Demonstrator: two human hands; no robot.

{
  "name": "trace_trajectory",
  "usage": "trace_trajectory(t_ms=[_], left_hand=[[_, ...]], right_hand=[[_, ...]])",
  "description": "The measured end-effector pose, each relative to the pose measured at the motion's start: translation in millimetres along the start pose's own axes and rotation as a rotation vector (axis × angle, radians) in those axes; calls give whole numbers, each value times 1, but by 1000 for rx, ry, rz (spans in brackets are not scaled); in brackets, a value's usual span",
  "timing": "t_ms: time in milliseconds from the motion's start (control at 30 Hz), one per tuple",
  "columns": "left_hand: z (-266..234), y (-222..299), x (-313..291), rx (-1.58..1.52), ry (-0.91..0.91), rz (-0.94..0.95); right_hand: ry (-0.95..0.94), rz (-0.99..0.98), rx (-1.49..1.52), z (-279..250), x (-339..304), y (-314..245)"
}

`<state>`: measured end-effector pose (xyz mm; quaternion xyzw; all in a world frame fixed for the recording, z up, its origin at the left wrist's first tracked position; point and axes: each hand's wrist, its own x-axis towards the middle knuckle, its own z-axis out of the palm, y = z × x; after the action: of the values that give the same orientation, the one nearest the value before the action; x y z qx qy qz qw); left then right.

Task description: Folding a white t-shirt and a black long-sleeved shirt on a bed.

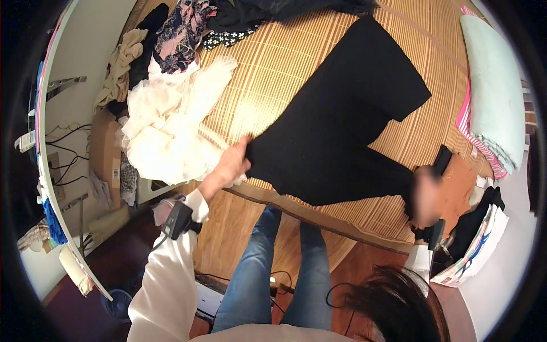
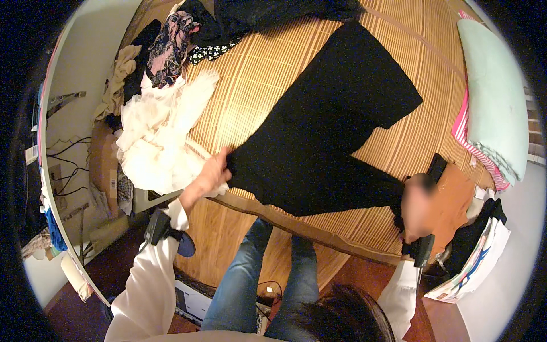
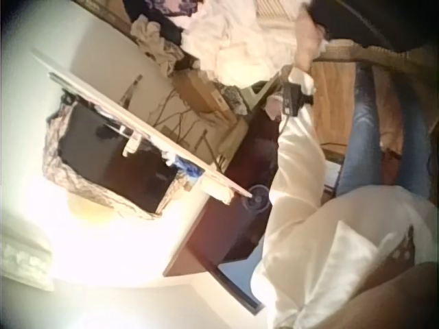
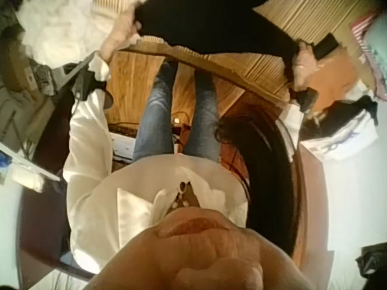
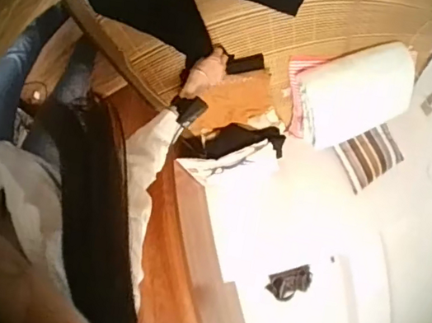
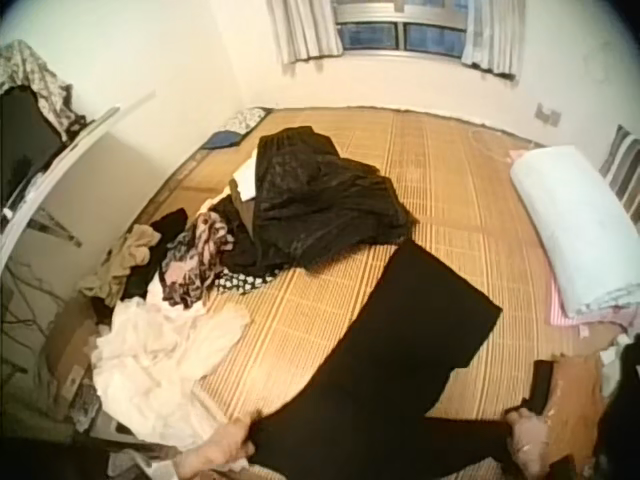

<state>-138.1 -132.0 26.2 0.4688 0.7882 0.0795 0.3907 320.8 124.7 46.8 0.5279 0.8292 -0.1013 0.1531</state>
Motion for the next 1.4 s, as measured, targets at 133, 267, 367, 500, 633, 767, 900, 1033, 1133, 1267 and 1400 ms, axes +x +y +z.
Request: trace_trajectory(t_ms=[133, 267, 367, 500, 633, 767, 900, 1033, 1133, 1267, 1400], left_hand=[[20, 32, -27, 24, 15, -103], [43, 20, -37, -39, 383, -108], [53, 9, -37, -34, 413, -99], [32, 43, -47, -879, 252, -437], [-17, 14, -57, -1147, 325, -470], [-114, 11, -52, -1010, 676, -285], [-182, 101, 20, -724, 743, 9], [-197, 268, 86, -523, 699, 803], [-176, 323, 94, -740, 505, 1083], [-98, 275, 122, -38, 877, 777], [-22, 164, 115, 64, 453, 158]], right_hand=[[-139, 15, -133, -38, 3, -13], [29, -310, 224, -26, 29, -54], [220, -367, 97, -43, 82, -114], [360, -284, -95, -52, 149, -120], [72, -293, -256, -50, 162, -92], [-127, -173, -4, 15, 94, -131], [-155, -161, 469, 55, -6, -142], [-194, 304, 1102, 66, -64, -162], [-35, 271, 1513, 63, -77, -180], [75, 114, 1414, 52, -69, -134], [331, 226, 1040, 58, -32, -73]])
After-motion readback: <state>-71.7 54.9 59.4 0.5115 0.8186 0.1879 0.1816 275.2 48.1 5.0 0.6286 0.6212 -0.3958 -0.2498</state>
